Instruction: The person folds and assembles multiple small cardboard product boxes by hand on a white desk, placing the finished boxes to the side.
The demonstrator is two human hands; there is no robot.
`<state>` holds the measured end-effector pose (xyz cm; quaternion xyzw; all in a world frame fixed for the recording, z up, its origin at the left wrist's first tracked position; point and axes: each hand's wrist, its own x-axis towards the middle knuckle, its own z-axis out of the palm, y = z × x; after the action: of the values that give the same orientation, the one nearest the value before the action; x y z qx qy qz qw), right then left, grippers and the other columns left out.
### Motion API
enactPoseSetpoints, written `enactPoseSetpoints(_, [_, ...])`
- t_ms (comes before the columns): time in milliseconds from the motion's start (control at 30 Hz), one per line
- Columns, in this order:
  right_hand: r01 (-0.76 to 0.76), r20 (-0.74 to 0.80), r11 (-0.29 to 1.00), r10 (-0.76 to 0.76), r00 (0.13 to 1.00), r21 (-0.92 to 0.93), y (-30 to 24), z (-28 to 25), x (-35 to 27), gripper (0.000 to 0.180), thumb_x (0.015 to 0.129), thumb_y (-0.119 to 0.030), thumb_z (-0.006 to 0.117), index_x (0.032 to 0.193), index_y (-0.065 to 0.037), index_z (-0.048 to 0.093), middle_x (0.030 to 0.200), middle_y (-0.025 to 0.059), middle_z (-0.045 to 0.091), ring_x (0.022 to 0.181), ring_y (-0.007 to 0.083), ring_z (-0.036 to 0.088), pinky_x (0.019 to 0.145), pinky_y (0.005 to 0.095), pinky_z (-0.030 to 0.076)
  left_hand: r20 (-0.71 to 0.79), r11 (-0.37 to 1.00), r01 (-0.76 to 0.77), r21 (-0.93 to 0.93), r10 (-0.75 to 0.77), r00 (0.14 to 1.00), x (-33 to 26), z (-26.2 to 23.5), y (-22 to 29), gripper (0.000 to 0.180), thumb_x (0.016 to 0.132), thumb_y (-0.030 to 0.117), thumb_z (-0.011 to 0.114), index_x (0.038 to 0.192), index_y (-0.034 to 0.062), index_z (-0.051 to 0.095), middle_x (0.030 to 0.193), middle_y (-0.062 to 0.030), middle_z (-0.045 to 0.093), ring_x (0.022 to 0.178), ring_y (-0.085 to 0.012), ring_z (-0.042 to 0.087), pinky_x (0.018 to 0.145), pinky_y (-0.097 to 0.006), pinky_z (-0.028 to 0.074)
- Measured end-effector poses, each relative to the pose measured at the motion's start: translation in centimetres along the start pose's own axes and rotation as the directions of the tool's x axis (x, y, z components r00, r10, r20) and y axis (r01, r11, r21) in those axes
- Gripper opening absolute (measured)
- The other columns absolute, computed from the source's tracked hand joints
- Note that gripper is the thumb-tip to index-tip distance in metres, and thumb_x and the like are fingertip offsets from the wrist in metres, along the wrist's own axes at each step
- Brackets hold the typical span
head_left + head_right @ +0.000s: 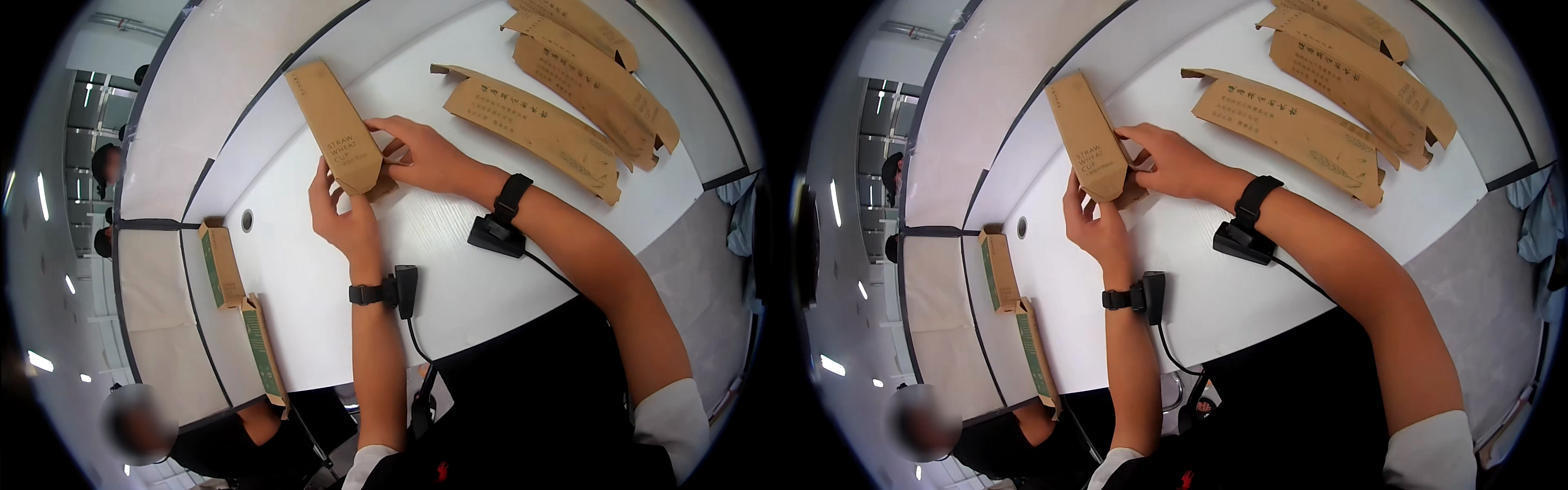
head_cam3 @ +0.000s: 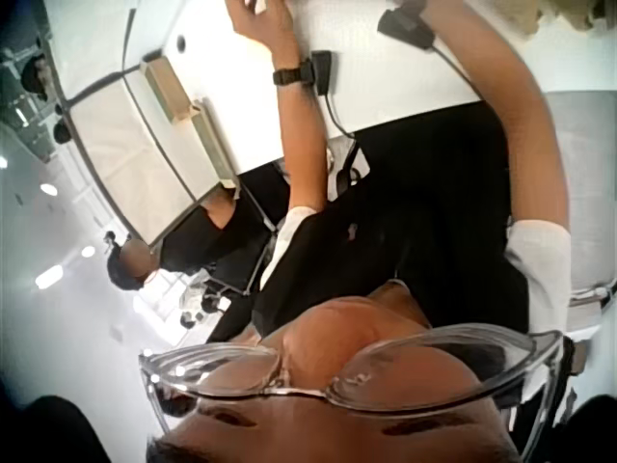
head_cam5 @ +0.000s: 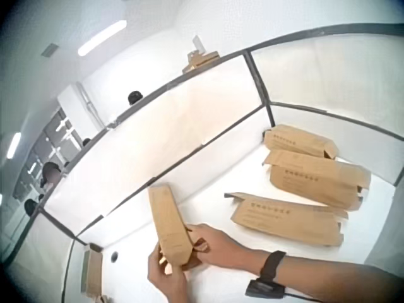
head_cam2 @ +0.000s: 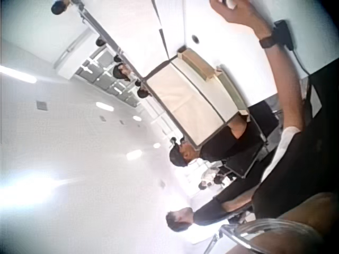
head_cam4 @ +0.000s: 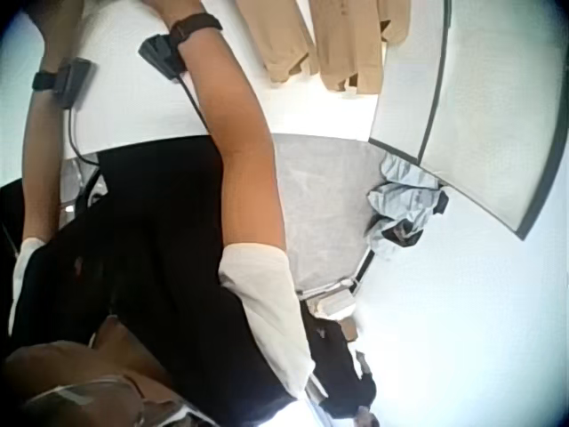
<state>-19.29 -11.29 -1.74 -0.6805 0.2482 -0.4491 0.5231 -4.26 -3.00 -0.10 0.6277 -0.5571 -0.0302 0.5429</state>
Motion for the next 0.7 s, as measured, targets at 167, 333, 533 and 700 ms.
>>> enactPoseSetpoints(167, [0.312, -0.165, 0.871, -0.396, 0.904, -0.379, -1.3, -0.1, -0.3, 0.034, 0.090, -0.003, 0.068, 0.123, -0.009, 0.061, 0.098, 0.0062, 0.065, 0.081, 0.0247, 0.069, 0.069, 0.0344, 0.058, -0.111, 0.978, -0.182, 0.099, 0.192, 0.975, -0.2, -0.1, -0.4, 0.039, 0.093, -0.004, 0.064, 0.131, -0.0009, 0.061, 0.116, -0.0095, 0.065, 0.103, -0.0187, 0.066, 0.082, -0.032, 0.056])
enactPoseSetpoints(333, [0.389, -0.216, 0.807, -0.518, 0.828, -0.444, -1.2, -0.2, 0.0, 0.020, 0.090, 0.000, 0.064, 0.108, -0.007, 0.059, 0.094, 0.0073, 0.062, 0.074, 0.0300, 0.065, 0.065, 0.0382, 0.056, -0.106, 0.953, -0.301, 0.041, 0.304, 0.947, -0.3, 0.2, -0.2, 0.015, 0.104, 0.000, 0.057, 0.117, -0.0044, 0.063, 0.101, -0.0105, 0.067, 0.081, -0.0154, 0.068, 0.071, -0.027, 0.056])
enactPoseSetpoints(533, [0.471, -0.137, 0.742, -0.592, 0.795, -0.477, -0.8, -0.1, -0.2, 0.020, 0.088, 0.009, 0.060, 0.103, -0.004, 0.057, 0.100, 0.0096, 0.059, 0.074, 0.0258, 0.064, 0.063, 0.0337, 0.054, -0.078, 0.896, -0.443, 0.015, 0.443, 0.893, 0.2, -0.5, -0.8, 0.013, 0.101, -0.009, 0.049, 0.102, -0.0043, 0.062, 0.105, -0.0128, 0.065, 0.086, -0.0207, 0.066, 0.072, -0.029, 0.056])
enactPoseSetpoints(700, [0.462, -0.088, 0.751, -0.562, 0.823, -0.472, -0.9, -0.6, -0.6, 0.016, 0.087, 0.012, 0.057, 0.095, -0.001, 0.061, 0.103, 0.0094, 0.061, 0.075, 0.0248, 0.064, 0.063, 0.0316, 0.055, 0.051, 0.950, -0.313, 0.019, 0.312, 0.949, 0.5, -1.7, -0.2, 0.023, 0.095, -0.011, 0.049, 0.111, -0.0036, 0.064, 0.111, -0.0127, 0.062, 0.095, -0.0214, 0.064, 0.077, -0.032, 0.057])
